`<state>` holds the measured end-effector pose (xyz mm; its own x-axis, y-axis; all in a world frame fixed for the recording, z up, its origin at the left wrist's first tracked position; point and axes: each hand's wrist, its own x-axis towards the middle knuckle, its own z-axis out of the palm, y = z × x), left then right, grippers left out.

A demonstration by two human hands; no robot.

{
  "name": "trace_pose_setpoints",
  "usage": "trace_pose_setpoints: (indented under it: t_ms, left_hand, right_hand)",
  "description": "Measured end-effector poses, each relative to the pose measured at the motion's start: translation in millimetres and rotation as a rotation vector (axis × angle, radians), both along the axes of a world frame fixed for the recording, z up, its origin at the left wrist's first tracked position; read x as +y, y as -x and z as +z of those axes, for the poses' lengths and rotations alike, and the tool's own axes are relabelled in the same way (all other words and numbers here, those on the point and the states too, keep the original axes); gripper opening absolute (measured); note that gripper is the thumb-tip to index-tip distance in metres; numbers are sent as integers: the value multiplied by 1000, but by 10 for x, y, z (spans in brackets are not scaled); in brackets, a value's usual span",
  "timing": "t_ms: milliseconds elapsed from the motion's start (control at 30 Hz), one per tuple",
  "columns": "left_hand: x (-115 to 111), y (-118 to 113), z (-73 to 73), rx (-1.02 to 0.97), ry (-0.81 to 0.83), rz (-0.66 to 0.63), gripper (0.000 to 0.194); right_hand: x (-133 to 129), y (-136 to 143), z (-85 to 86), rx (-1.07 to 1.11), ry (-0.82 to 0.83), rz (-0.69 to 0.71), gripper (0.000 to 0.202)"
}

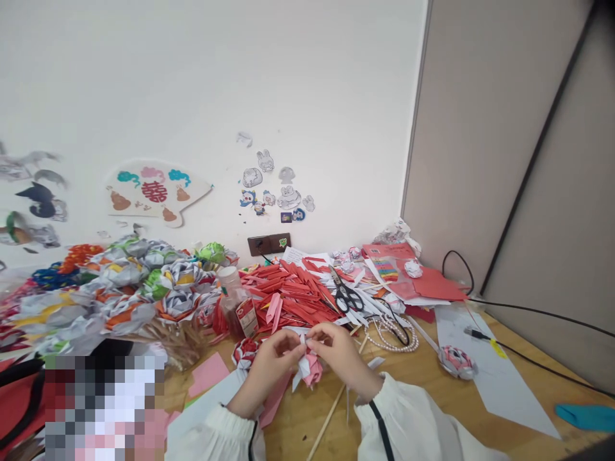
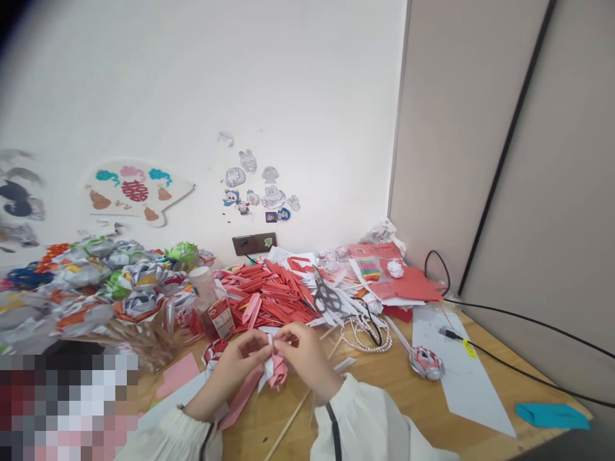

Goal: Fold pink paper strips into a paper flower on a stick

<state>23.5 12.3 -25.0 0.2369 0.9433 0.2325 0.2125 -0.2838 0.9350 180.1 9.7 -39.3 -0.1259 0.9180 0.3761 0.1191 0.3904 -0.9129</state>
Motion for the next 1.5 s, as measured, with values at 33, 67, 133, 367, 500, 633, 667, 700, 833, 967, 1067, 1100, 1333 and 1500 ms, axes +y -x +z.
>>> trace_pose_setpoints:
  t_ms: [33,67,133,367,500,633,667,700,833,967,1067,1100,1333,1500]
  left_hand:
    - [-14,-7,14,24,-16,24,19]
    - [-28,-13,26,44,-33,50,17]
    - [-52,-25,46,82,-80,99,14]
    - [-81,-28,59,175,-251,129,12]
    - [-106,-24,33,219,-384,153,13]
    - [-119,-16,-3,294,-563,198,12]
    - [-119,-13,-10,306,-597,212,12]
    - [-119,-11,-15,312,-626,231,12]
    - [-137,-11,-9,323,-633,272,11]
    - [-170,-19,30,308,-554,273,10]
    - [-177,-21,59,277,-521,245,11]
    - [-175,-21,67,271,-515,237,11]
    - [-162,-18,76,273,-517,242,12]
    - [-177,-15,100,271,-456,199,10]
  right_hand:
    - [-5,12,-3,-13,-24,-5,10]
    - [-8,21,-6,-21,-47,-11,11]
    - [-8,26,-7,-20,-82,-19,14]
    - [-28,9,45,-1,-113,32,13]
    - [-27,32,35,23,-153,-23,13]
    - [-39,53,21,15,-195,-90,12]
    - [-47,57,22,13,-201,-103,11]
    - [-56,59,26,9,-210,-114,11]
    - [-79,59,41,-16,-270,-119,10]
    - [-75,55,38,-2,-282,-107,11]
    - [-72,53,36,8,-278,-87,11]
    - [-73,53,38,9,-275,-83,11]
    - [-89,53,56,14,-232,-79,10]
    - [-66,30,42,43,-214,-26,8]
